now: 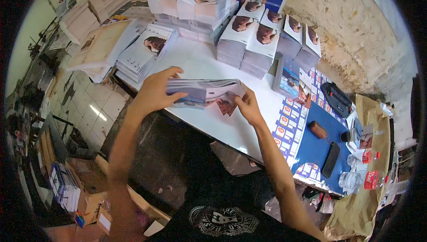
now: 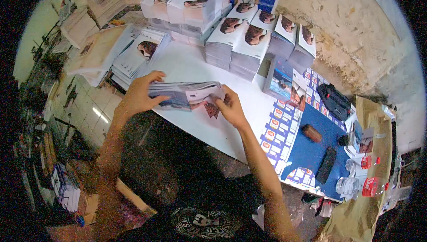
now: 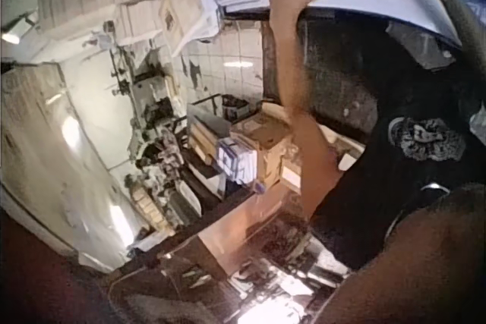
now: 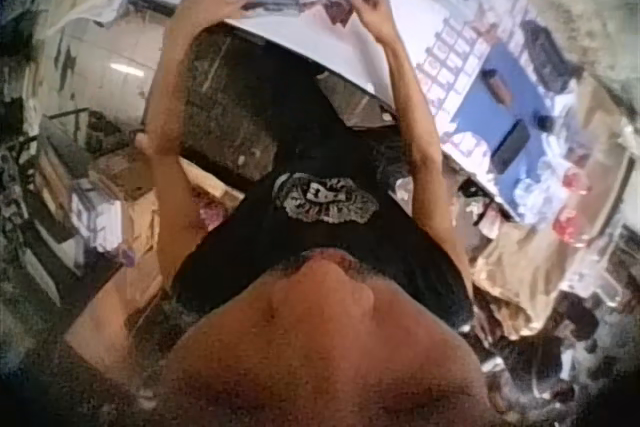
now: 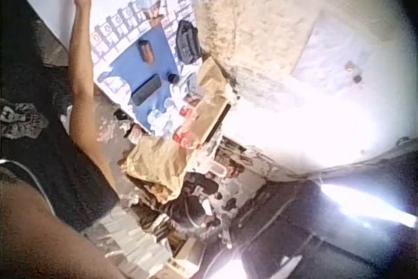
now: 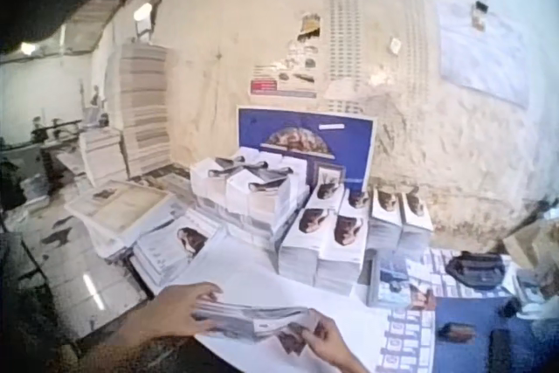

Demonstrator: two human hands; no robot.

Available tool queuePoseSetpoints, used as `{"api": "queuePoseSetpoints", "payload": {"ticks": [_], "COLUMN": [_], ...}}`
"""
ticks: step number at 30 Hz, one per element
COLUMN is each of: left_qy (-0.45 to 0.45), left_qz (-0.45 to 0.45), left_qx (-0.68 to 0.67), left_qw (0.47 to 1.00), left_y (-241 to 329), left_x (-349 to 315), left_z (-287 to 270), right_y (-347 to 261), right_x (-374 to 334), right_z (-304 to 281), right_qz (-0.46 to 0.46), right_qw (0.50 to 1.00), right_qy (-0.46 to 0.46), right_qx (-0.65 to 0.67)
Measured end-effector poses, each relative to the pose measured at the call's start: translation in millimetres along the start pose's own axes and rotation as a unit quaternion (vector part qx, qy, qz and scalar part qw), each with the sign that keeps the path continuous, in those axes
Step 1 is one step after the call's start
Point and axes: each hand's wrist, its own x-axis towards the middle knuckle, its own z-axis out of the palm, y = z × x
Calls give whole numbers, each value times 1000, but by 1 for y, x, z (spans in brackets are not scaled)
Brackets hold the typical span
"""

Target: Sorting, counting, and organizing stacks of brochures on a work table in a print shop.

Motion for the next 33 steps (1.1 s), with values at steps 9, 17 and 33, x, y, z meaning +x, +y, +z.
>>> {"api": "queuePoseSetpoints", "payload": {"ticks": [9, 17, 33], "left_qy": [347, 347, 360], "left_qz": [-247, -117, -71], "left_qx": [-479, -435, -400], "left_qw": [767, 822, 840], "left_y": [3, 13, 19], "left_x": [-20, -40, -61], "left_z": [115, 149, 144], "right_y": [17, 53, -1], "right_x": [13, -30, -52], "right_z": [79, 51, -1], "right_qz": [45, 29, 65], "right_qw": [953, 978, 995], "right_qy": [267, 178, 60], "right_qx": [135, 104, 53]}}
